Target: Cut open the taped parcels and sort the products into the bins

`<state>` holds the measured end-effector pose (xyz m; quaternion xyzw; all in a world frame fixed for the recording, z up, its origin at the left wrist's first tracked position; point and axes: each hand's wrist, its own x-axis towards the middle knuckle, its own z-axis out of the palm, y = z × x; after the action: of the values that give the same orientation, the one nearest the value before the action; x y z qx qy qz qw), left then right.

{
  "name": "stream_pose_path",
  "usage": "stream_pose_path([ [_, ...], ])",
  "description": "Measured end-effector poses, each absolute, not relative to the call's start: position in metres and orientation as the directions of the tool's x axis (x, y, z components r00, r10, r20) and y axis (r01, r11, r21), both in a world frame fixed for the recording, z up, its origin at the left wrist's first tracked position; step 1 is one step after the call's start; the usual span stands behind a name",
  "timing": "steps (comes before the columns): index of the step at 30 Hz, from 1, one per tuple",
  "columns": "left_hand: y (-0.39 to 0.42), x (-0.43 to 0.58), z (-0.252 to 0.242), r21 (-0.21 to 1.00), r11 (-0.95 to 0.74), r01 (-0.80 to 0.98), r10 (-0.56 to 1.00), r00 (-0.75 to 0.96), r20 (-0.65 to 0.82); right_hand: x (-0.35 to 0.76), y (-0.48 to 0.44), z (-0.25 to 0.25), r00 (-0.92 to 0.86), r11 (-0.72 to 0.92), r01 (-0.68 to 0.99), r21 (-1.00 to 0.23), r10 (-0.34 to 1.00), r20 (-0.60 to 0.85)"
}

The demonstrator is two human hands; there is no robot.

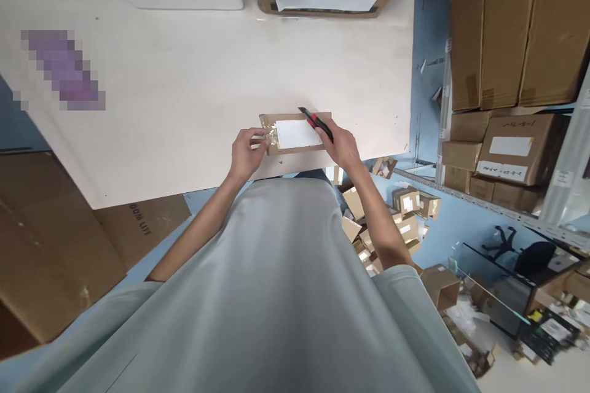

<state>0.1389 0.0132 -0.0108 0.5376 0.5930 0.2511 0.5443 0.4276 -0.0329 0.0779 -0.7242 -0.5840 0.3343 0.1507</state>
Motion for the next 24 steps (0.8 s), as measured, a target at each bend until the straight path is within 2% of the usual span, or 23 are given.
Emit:
stream_pose_path([
  [6,0.01,0.183,-0.014,0.884,0.332,0.33,0.91,0.136,-0.392,0.475,-0.013,0.062,-0.186,-0.01,0.85,-0.526,0.93,-0.317],
  [14,0.009,0.199,-0.015,0.882,0.37,0.292,0.903,0.108,-0.415,0.541,-0.006,0.022,-0.131,-0.034,0.807,-0.589,0.963,-0.235],
  [20,0.004,0.188,-0.011,0.876,0.378,0.299,0.904,0.086,-0.419,0.528,0.0,0.013,-0.164,-0.037,0.753,-0.657,0.956,-0.242],
  [24,0.0,0.166,-0.012,0.872,0.379,0.311,0.908,0.056,-0.415,0.502,0.005,0.012,-0.192,-0.011,0.759,-0.651,0.951,-0.241],
])
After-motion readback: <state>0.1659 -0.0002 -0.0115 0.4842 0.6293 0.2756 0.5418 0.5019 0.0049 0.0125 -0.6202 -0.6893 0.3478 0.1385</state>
